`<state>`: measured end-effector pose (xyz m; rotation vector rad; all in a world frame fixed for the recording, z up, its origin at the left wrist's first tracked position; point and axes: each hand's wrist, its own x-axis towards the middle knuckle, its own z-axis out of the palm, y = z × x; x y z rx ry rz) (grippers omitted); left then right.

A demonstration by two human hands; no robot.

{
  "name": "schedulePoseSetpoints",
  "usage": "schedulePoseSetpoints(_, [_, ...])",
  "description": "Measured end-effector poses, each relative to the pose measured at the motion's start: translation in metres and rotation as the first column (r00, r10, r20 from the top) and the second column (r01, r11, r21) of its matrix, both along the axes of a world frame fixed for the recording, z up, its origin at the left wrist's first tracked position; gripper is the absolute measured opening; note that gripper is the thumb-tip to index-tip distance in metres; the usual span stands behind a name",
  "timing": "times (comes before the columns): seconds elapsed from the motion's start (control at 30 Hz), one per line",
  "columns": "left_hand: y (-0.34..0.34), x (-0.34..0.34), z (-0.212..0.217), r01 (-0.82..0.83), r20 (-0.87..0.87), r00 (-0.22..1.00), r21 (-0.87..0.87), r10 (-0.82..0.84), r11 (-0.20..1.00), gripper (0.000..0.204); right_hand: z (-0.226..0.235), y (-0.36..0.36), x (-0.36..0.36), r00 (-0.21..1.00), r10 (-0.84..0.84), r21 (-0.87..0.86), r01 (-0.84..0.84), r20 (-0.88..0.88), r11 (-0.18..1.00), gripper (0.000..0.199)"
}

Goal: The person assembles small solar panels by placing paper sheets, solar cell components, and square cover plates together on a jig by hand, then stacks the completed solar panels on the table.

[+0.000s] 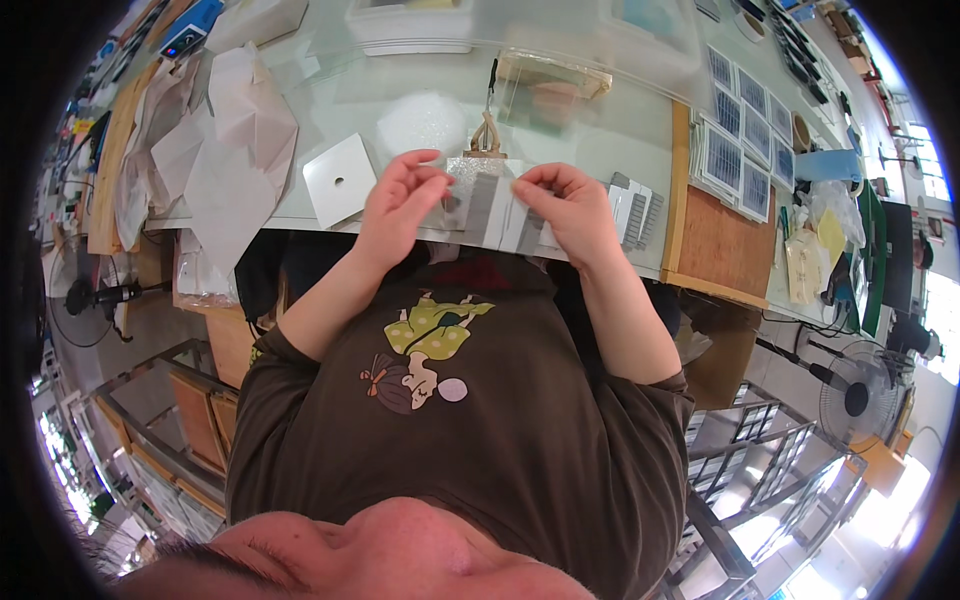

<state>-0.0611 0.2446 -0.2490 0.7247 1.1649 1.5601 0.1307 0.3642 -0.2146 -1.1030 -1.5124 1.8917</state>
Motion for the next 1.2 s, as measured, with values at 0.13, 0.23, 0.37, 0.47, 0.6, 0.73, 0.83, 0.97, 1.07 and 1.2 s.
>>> schedulePoseSetpoints(0.13, [-0.016,-0.021,-0.006,-0.09,-0.64,0.756,0.105,0.137,0.99,0.025,-0.007,0.019,0.0,0.988,-0.139,0.124,0.129,0.067,0.984,0.012])
schedulePoseSetpoints(0.23, [-0.023,-0.023,-0.018,0.12,-0.889,0.392,0.303,0.236,0.945,0.025,-0.007,0.022,-0.009,0.992,-0.077,0.075,0.069,0.103,0.995,0.014])
schedulePoseSetpoints(0.37, [-0.026,-0.021,-0.029,0.225,-0.91,0.278,0.373,0.308,0.9,0.029,-0.023,0.018,-0.03,0.993,0.039,0.031,-0.043,0.116,0.999,0.015])
schedulePoseSetpoints(0.47, [-0.024,-0.023,-0.032,0.26,-0.913,0.247,0.384,0.324,0.886,0.031,-0.031,0.017,-0.04,0.992,0.044,0.053,-0.051,0.122,0.997,0.015])
schedulePoseSetpoints(0.6, [-0.023,-0.024,-0.037,0.263,-0.917,0.223,0.384,0.332,0.885,0.024,-0.034,0.017,-0.044,0.992,0.011,0.054,-0.018,0.123,0.998,0.015])
schedulePoseSetpoints(0.73, [-0.023,-0.024,-0.04,0.266,-0.915,0.235,0.385,0.328,0.884,0.025,-0.037,0.015,-0.047,0.993,-0.021,0.077,0.012,0.116,0.997,0.014])
schedulePoseSetpoints(0.83, [-0.022,-0.022,-0.039,0.251,-0.907,0.249,0.399,0.34,0.882,0.026,-0.036,0.013,-0.048,0.993,-0.04,0.085,0.03,0.115,0.996,0.014])
schedulePoseSetpoints(0.97, [-0.022,-0.021,-0.036,0.259,-0.91,0.243,0.395,0.337,0.881,0.027,-0.04,0.013,-0.047,0.992,-0.05,0.103,0.038,0.12,0.994,0.014])
schedulePoseSetpoints(1.07, [-0.022,-0.019,-0.034,0.263,-0.91,0.243,0.394,0.335,0.881,0.028,-0.045,0.012,-0.047,0.994,-0.059,0.127,0.047,0.095,0.991,0.014])
schedulePoseSetpoints(1.2, [-0.022,-0.019,-0.037,0.263,-0.911,0.247,0.391,0.331,0.882,0.031,-0.047,0.011,-0.048,0.996,-0.056,0.132,0.047,0.071,0.99,0.014])
